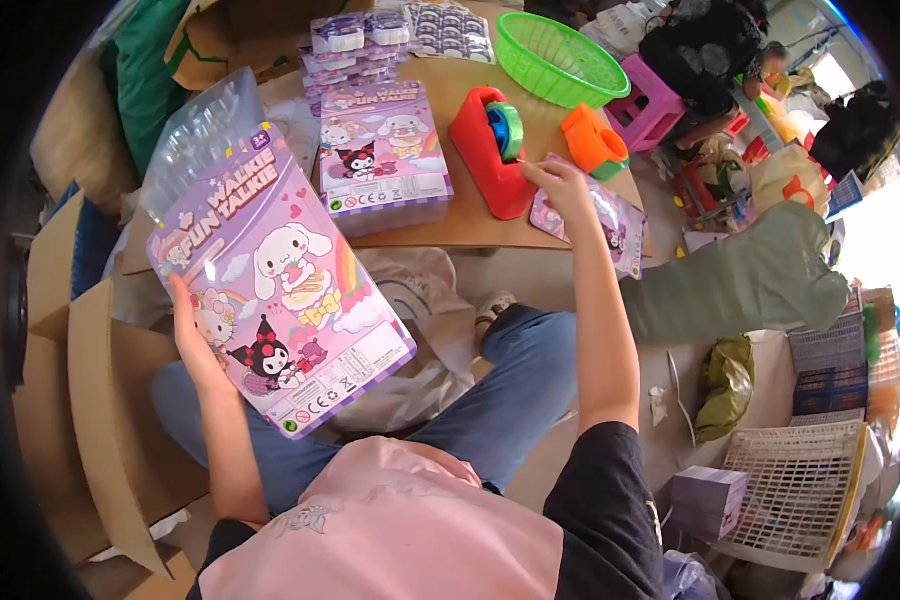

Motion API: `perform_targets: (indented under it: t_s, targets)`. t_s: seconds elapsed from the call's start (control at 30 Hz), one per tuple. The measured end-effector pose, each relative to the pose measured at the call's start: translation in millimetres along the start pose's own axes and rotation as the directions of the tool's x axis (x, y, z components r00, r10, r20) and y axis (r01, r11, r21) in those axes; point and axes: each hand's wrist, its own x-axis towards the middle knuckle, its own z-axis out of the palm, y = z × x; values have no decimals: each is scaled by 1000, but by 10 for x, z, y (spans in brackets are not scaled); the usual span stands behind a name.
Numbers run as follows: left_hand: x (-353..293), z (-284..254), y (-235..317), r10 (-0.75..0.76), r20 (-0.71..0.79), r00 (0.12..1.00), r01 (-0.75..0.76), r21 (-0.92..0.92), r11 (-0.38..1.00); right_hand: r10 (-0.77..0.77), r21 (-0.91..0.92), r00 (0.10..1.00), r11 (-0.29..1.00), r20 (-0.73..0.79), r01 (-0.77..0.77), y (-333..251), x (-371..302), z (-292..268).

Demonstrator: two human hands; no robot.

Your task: Packaging toy walkie-talkies into plastic blister packs and card backings.

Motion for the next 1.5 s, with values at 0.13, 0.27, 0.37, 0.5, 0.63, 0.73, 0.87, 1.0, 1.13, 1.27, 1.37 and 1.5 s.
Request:
perform_targets:
  t_s: [0.13,0.27,0.37,0.5,0.63,0.73,0.87,1.0,1.13,1.27,1.37,1.5]
  targets:
    - [1,-104,60,42,-71,997,-40,40,998,51,190,995,981,-80,-35,-242,-205,10]
    - [15,-194,37,45,-70,996,-44,27,999,204,100,979,974,17,-204,-72,-433,-23]
    - [57,-177,-4,61,-96,993,-55,61,997,93,-135,993,986,-69,-102,121,-574,-111]
    - [53,-149,-66,30,-46,998,-30,7,1000,106,287,990,955,-96,-75,-464,-994,-74]
    - [-43,-55,-25,49,-63,997,-43,95,995,53,503,980,852,189,-143,-1496,-1605,345]
    - [-71,-24,23,13,60,998,-18,81,997,-67,615,920,762,387,-203,-1803,-1694,542]
    - [-64,-48,-20,17,96,995,-24,74,997,-131,693,893,682,431,-235,-1797,-1643,711]
    - [-62,-131,-43,36,105,994,-43,62,997,-89,626,881,736,465,-256,-1811,-1578,738]
    - [-62,-195,-79,100,125,987,-109,72,991,-73,559,847,780,526,-280,-1743,-1488,741]
    - [-31,-162,-59,41,189,981,-33,-45,998,-4,367,767,880,641,-302,-1687,-1475,733]
    - [-16,-213,18,33,133,991,-21,-93,995,-147,297,759,953,634,-64,-1404,-1556,821]
    - [6,-191,-55,75,-29,997,-78,-161,984,-335,661,651,663,681,-350,-982,-1764,829]
